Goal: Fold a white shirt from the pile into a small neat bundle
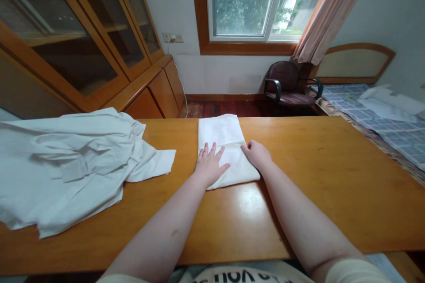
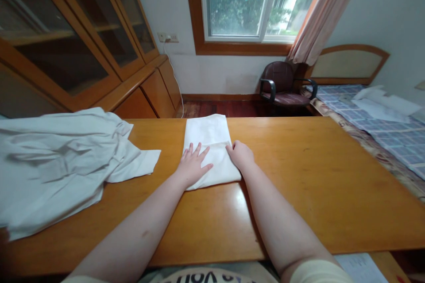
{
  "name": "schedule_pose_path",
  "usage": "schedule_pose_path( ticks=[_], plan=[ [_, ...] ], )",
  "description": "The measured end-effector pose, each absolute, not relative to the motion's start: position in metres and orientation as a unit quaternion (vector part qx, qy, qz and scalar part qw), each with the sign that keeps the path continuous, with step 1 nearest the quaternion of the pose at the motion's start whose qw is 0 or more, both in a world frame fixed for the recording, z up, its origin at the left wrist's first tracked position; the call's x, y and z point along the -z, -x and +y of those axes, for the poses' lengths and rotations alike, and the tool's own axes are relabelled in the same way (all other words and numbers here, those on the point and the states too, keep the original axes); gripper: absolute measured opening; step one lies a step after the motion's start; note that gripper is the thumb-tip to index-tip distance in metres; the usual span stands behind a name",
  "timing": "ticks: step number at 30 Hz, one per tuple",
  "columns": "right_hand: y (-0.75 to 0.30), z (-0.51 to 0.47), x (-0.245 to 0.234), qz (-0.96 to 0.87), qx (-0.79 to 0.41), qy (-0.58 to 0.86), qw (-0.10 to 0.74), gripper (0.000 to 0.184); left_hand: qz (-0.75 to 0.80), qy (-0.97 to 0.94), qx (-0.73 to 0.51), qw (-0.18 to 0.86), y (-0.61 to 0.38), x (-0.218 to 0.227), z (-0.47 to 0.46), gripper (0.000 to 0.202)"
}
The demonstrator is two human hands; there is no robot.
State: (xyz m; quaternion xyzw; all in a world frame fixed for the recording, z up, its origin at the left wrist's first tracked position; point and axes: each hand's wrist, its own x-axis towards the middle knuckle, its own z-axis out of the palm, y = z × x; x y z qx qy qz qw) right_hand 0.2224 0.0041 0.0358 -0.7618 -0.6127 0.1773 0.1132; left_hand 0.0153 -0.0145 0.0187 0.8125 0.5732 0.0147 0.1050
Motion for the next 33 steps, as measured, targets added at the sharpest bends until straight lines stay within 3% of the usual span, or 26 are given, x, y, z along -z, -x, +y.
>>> schedule_pose_path(
  ticks=[8,12,15,19,24,33],
  plan=[
    [-0.225,0.0,-0.042,-0.616,-0.156,0.756,0.155,0.031,0.574,-0.811,-0.004,0.112,-0.016,-0.017,-0.012,0.079],
    [-0.215,-0.011,-0.051,-0.771,-0.104,0.596,0.201,0.032,0.568,-0.815,-0.01,0.115,-0.016,-0.017,-0.011,0.078],
    [-0.202,-0.018,-0.044,-0.831,-0.126,0.524,0.134,0.042,0.568,-0.815,-0.014,0.114,-0.017,-0.017,-0.012,0.078],
    [-0.194,-0.02,-0.029,-0.799,-0.126,0.584,0.065,0.054,0.57,-0.814,-0.018,0.111,-0.017,-0.017,-0.013,0.077],
    [-0.193,-0.021,-0.023,-0.764,-0.102,0.635,0.057,0.063,0.558,-0.823,-0.018,0.109,-0.01,-0.019,-0.01,0.073],
    [-0.192,-0.021,-0.024,-0.765,-0.1,0.635,0.048,0.06,0.538,-0.841,0.006,0.066,-0.037,-0.024,-0.037,0.069]
  ],
)
